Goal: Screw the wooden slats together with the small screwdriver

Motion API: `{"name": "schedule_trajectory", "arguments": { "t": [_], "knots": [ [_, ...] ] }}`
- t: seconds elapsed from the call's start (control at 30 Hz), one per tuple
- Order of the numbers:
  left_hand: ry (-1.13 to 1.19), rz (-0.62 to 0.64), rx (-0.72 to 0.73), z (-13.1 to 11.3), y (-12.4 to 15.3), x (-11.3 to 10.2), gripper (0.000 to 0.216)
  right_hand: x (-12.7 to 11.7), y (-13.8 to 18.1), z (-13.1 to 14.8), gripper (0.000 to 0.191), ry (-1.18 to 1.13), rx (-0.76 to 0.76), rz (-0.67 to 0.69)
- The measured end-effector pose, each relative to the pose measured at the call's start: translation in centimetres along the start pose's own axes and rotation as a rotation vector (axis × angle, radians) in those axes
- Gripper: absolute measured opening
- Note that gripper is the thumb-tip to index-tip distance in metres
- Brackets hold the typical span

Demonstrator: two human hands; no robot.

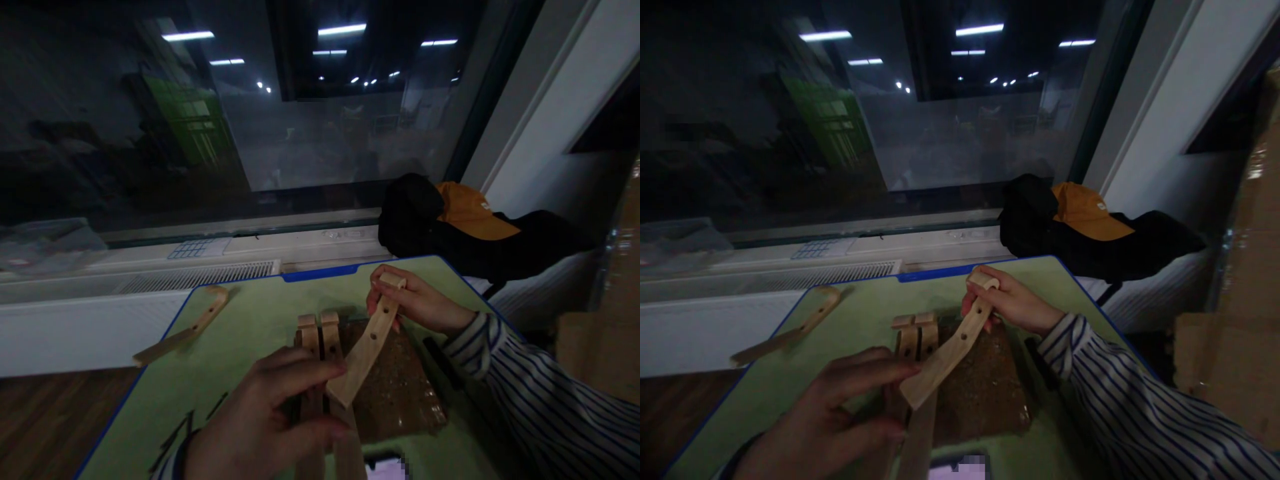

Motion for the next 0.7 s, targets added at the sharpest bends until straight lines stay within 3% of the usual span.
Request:
{"name": "schedule_trajectory", "arguments": {
  "t": [0.07,0.13,0.37,0.7],
  "knots": [
    [-0.038,0.080,0.052,-0.5,-0.7,-0.4,0.037,0.3,0.0,0.3,0.030,0.028,-0.025,-0.004],
    [-0.040,0.129,0.092,-1.0,-1.5,-0.7,0.024,0.4,0.0,0.7,0.033,0.069,-0.054,-0.016],
    [-0.133,-0.047,0.147,-2.3,-2.9,-2.8,0.014,-1.0,0.2,2.1,0.032,0.353,-0.165,-0.042],
    [-0.289,0.040,0.233,-4.3,-3.9,-1.1,0.022,0.0,0.8,3.6,0.033,0.838,-0.264,-0.031]
  ]
}}
Point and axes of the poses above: each hand's wrist, its own y-axis away from the middle knuckle, its own x-axis out of the palm, z = x × y, the point moved 6 cm from there along -y, towards the middle knuckle, and after that the axes turned 4 degrees about -y, right-handed, at the moved point
